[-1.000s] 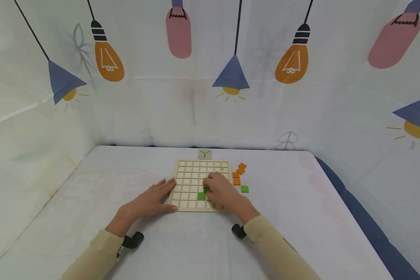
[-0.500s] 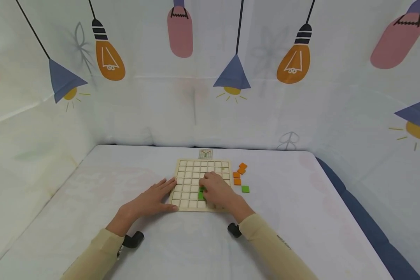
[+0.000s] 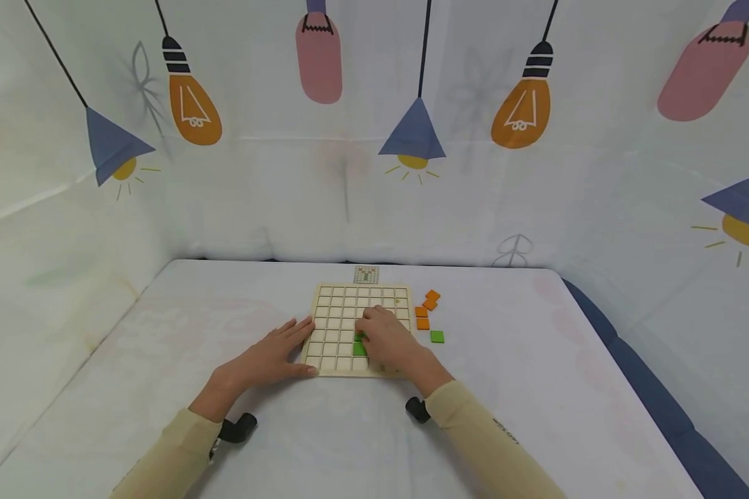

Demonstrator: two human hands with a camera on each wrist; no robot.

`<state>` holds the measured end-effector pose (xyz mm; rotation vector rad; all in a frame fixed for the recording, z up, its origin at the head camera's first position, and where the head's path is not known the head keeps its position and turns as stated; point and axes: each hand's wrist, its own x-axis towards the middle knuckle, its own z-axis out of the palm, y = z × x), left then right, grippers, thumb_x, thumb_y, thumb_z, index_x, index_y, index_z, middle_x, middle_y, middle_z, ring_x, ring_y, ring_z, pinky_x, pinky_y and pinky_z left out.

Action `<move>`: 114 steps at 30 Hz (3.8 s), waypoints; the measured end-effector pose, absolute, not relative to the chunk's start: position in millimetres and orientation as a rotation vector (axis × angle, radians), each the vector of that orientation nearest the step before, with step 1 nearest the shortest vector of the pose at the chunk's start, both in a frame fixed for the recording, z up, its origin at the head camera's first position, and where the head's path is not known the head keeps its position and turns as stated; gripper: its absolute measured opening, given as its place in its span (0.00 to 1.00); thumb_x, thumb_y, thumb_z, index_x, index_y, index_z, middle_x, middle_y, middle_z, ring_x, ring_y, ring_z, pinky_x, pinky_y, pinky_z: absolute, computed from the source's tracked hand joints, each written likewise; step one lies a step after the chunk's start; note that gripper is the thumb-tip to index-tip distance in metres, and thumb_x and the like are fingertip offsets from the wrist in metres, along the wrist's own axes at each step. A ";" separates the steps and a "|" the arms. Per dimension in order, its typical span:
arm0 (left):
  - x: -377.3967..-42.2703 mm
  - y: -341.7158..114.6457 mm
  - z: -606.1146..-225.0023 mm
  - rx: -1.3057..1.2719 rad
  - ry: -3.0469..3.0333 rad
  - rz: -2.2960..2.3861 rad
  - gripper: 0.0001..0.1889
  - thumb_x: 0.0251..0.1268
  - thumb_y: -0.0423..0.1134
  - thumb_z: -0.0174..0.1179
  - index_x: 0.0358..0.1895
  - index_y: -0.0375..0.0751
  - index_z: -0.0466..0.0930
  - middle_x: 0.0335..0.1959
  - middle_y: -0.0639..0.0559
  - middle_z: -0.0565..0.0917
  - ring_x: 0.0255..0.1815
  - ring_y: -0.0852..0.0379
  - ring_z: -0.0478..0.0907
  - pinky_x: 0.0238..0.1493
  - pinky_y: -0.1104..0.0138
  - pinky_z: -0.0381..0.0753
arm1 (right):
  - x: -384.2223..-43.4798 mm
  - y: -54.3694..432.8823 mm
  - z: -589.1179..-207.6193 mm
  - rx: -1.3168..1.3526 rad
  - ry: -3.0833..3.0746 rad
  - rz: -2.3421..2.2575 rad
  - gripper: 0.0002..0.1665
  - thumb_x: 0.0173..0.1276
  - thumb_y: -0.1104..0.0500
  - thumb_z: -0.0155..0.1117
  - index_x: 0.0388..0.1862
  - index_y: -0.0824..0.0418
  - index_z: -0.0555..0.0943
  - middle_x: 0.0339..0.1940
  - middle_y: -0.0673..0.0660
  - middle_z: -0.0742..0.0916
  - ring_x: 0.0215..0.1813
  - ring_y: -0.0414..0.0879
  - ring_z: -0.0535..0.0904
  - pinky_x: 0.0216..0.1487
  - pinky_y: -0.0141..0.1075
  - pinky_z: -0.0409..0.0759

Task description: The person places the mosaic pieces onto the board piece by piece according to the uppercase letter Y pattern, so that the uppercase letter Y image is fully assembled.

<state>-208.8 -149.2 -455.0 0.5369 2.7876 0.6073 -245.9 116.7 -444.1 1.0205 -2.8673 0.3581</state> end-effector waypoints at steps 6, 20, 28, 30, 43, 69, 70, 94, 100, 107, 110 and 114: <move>-208.2 -149.3 -455.2 0.529 2.783 0.602 0.50 0.61 0.67 0.61 0.81 0.50 0.51 0.83 0.57 0.50 0.84 0.46 0.43 0.81 0.46 0.47 | -243.9 118.5 -442.1 1.060 -2.833 0.378 0.08 0.68 0.66 0.65 0.36 0.53 0.88 0.35 0.47 0.81 0.39 0.41 0.71 0.45 0.35 0.75; -204.7 -148.1 -451.3 0.540 2.783 0.615 0.49 0.62 0.64 0.62 0.80 0.48 0.51 0.83 0.55 0.51 0.84 0.44 0.43 0.81 0.45 0.47 | -238.9 121.2 -441.4 1.097 -2.823 0.351 0.12 0.68 0.67 0.62 0.39 0.56 0.90 0.39 0.49 0.83 0.42 0.43 0.71 0.49 0.38 0.76; -204.9 -149.6 -451.3 0.582 2.802 0.606 0.49 0.62 0.63 0.63 0.80 0.46 0.52 0.82 0.52 0.52 0.83 0.41 0.46 0.80 0.43 0.49 | -236.8 127.8 -441.1 1.119 -2.807 0.410 0.14 0.66 0.69 0.61 0.42 0.55 0.90 0.40 0.49 0.84 0.43 0.44 0.76 0.65 0.45 0.75; -204.7 -149.1 -450.9 0.579 2.801 0.618 0.49 0.62 0.63 0.63 0.80 0.46 0.52 0.82 0.52 0.53 0.83 0.41 0.46 0.80 0.43 0.49 | -236.7 130.0 -441.4 1.096 -2.846 0.390 0.14 0.67 0.66 0.62 0.45 0.54 0.90 0.42 0.49 0.84 0.45 0.43 0.75 0.67 0.45 0.74; -204.5 -147.3 -448.3 0.569 2.798 0.629 0.48 0.62 0.62 0.63 0.80 0.44 0.53 0.82 0.50 0.53 0.83 0.40 0.46 0.80 0.43 0.49 | -236.7 152.9 -446.0 1.097 -2.795 0.389 0.12 0.67 0.67 0.61 0.44 0.56 0.88 0.41 0.50 0.84 0.45 0.45 0.74 0.54 0.42 0.77; -202.4 -148.2 -444.3 0.566 2.790 0.593 0.49 0.62 0.63 0.63 0.80 0.46 0.51 0.82 0.52 0.52 0.83 0.41 0.45 0.80 0.43 0.48 | -233.6 194.4 -437.5 0.985 -2.775 0.302 0.09 0.61 0.66 0.69 0.39 0.58 0.89 0.37 0.51 0.87 0.38 0.43 0.79 0.46 0.40 0.80; -202.4 -148.2 -444.6 0.564 2.791 0.590 0.49 0.62 0.63 0.63 0.80 0.46 0.51 0.82 0.52 0.52 0.83 0.41 0.45 0.80 0.43 0.48 | -233.7 196.2 -437.8 0.982 -2.773 0.292 0.09 0.62 0.67 0.68 0.40 0.58 0.89 0.37 0.51 0.87 0.39 0.43 0.80 0.47 0.41 0.81; -203.6 -148.4 -445.2 0.588 2.781 0.613 0.49 0.64 0.61 0.63 0.80 0.42 0.51 0.83 0.48 0.51 0.83 0.38 0.43 0.79 0.40 0.47 | -230.1 235.6 -439.8 0.751 -2.924 0.209 0.07 0.60 0.65 0.73 0.38 0.58 0.88 0.37 0.52 0.88 0.42 0.47 0.81 0.49 0.44 0.83; -205.3 -148.8 -448.1 0.597 2.786 0.596 0.49 0.63 0.62 0.62 0.80 0.43 0.51 0.83 0.49 0.51 0.83 0.38 0.43 0.79 0.40 0.47 | -231.5 237.4 -445.2 0.719 -2.944 0.232 0.07 0.59 0.66 0.74 0.36 0.57 0.87 0.36 0.50 0.87 0.42 0.47 0.81 0.48 0.43 0.83; -206.7 -148.3 -450.6 0.602 2.777 0.571 0.49 0.63 0.63 0.62 0.80 0.45 0.50 0.83 0.50 0.50 0.83 0.40 0.43 0.79 0.41 0.47 | -233.4 238.8 -447.6 0.691 -2.967 0.271 0.08 0.58 0.69 0.72 0.34 0.57 0.86 0.35 0.50 0.84 0.40 0.46 0.78 0.47 0.42 0.82; -206.9 -147.6 -450.3 0.600 2.776 0.580 0.49 0.63 0.63 0.62 0.80 0.44 0.50 0.83 0.50 0.50 0.83 0.40 0.43 0.80 0.41 0.47 | -234.1 239.5 -447.1 0.694 -2.966 0.279 0.09 0.58 0.69 0.72 0.34 0.57 0.85 0.34 0.50 0.83 0.39 0.46 0.76 0.45 0.42 0.81; -207.0 -146.9 -450.1 0.592 2.784 0.581 0.49 0.63 0.63 0.62 0.80 0.44 0.50 0.83 0.50 0.50 0.83 0.40 0.43 0.80 0.41 0.47 | -234.7 240.0 -444.6 0.705 -2.958 0.276 0.09 0.58 0.69 0.71 0.35 0.57 0.85 0.34 0.51 0.84 0.39 0.46 0.76 0.44 0.42 0.81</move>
